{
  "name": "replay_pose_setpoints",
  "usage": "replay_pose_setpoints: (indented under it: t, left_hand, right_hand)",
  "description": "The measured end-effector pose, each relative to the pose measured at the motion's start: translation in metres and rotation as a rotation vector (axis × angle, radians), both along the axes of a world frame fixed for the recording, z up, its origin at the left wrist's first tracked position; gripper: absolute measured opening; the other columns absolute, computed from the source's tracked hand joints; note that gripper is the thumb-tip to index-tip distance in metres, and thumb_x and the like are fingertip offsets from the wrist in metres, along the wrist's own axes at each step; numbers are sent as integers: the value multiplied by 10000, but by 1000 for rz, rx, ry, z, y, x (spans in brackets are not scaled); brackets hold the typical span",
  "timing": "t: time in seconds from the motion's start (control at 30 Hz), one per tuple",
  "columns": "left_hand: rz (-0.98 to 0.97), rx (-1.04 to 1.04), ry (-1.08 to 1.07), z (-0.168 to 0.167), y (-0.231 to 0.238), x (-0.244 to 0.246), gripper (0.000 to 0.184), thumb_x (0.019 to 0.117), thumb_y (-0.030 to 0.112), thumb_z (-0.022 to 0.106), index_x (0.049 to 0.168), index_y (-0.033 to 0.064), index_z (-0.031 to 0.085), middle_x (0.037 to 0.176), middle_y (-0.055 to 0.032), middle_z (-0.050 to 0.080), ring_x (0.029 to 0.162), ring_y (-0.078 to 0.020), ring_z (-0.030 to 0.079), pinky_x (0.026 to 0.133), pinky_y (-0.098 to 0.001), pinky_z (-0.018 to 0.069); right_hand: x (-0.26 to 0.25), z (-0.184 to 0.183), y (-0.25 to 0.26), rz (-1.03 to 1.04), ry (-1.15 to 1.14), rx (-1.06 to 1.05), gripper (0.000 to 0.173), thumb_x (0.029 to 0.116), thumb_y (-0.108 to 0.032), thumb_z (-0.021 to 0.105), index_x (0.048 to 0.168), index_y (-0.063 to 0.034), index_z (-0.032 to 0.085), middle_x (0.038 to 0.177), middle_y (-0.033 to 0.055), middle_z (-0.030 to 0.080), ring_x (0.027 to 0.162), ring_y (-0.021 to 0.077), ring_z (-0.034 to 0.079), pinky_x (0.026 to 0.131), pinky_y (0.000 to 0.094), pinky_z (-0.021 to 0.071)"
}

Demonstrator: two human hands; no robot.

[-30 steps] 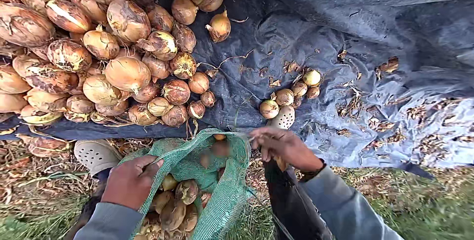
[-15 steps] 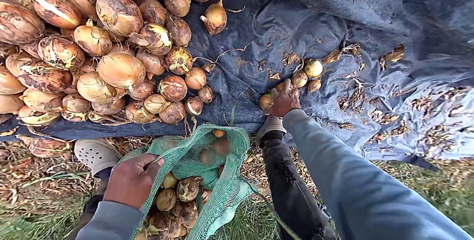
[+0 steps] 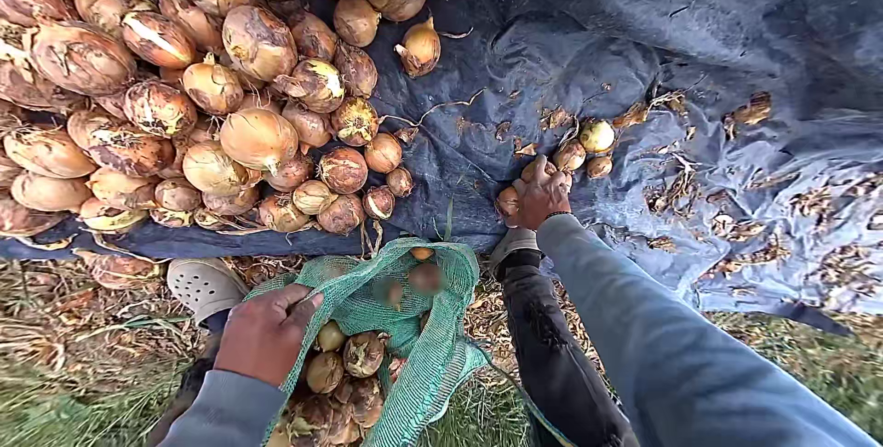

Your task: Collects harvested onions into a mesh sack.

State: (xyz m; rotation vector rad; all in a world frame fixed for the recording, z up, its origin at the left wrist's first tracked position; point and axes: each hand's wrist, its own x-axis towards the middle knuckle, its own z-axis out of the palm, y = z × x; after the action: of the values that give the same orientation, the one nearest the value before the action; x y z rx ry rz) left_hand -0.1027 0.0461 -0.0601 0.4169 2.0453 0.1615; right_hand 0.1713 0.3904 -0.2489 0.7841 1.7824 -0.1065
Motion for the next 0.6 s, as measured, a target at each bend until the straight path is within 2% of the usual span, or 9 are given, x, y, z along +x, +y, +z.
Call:
replay_pose_setpoints:
  t: [0.1, 0.17, 0.23, 0.3, 0.37, 0.43, 0.47, 0.53, 0.6]
  left_hand:
    - [-14, 10, 1, -1, -4, 1, 135, 962, 164, 681, 876, 112, 770, 759, -67, 698, 716, -242, 666, 690, -557, 517]
    - [-19, 10, -7, -1, -6, 4, 136, 962, 169, 681, 872, 111, 765, 745, -70, 693, 704, -250, 664, 676, -564, 512]
    - [-8, 14, -9, -2, -5, 6, 145, 959, 182, 676, 857, 116, 756, 721, -61, 679, 676, -246, 650, 651, -564, 502]
    - [3, 23, -3, -3, -5, 6, 146, 958, 184, 678, 859, 113, 758, 718, -63, 677, 670, -244, 646, 647, -567, 499]
    - [1, 33, 2, -4, -3, 4, 150, 959, 181, 682, 862, 97, 759, 752, -82, 690, 712, -266, 661, 683, -589, 508]
    - [-16, 30, 0, -4, 0, 1, 158, 966, 176, 682, 861, 84, 757, 779, -106, 699, 751, -300, 671, 720, -625, 506]
    - [-29, 34, 5, -5, 1, 1, 160, 962, 176, 681, 854, 85, 757, 773, -106, 699, 745, -301, 672, 715, -626, 505]
    - [-46, 42, 9, -7, -2, 2, 170, 959, 182, 682, 823, 96, 739, 735, -89, 672, 700, -279, 646, 675, -599, 492]
    - [-61, 36, 12, -10, -4, 5, 186, 957, 212, 670, 817, 108, 738, 729, -75, 675, 688, -262, 648, 660, -582, 497]
  right_hand:
    - [-7, 7, 7, -112, 64, -9, 1047, 573, -731, 846, 1442, -209, 585, 1662, 345, 100, 1279, 603, 447, 908, 657, 497]
    - [-18, 32, 0, -331, 262, 2, 1066, 525, -744, 872, 1413, -220, 601, 1642, 354, 136, 1274, 596, 468, 886, 686, 514]
    - [-38, 75, -26, -486, 579, -4, 1031, 466, -684, 907, 1363, -252, 638, 1642, 313, 160, 1266, 546, 478, 874, 670, 511]
    - [-56, 130, -71, -505, 818, -204, 992, 471, -632, 916, 1363, -309, 628, 1658, 230, 178, 1299, 443, 500, 843, 608, 557]
    - [-63, 169, -102, -438, 811, -638, 875, 610, -603, 920, 1395, -390, 597, 1655, 150, 244, 1250, 325, 592, 808, 535, 617]
    - [-54, 162, -97, -387, 716, -887, 686, 843, -499, 813, 1467, -373, 556, 1616, 108, 369, 1202, 259, 628, 849, 513, 588]
    - [-41, 145, -79, -380, 734, -786, 650, 885, -425, 793, 1483, -335, 554, 1559, 114, 457, 1148, 282, 661, 832, 534, 596]
    - [-9, 98, -22, -406, 728, -327, 701, 867, -370, 818, 1498, -249, 538, 1459, 207, 530, 1129, 424, 652, 831, 625, 576]
    - [14, 56, 52, -529, 587, 63, 856, 812, -394, 857, 1545, -195, 463, 1503, 352, 408, 1169, 577, 574, 854, 734, 510]
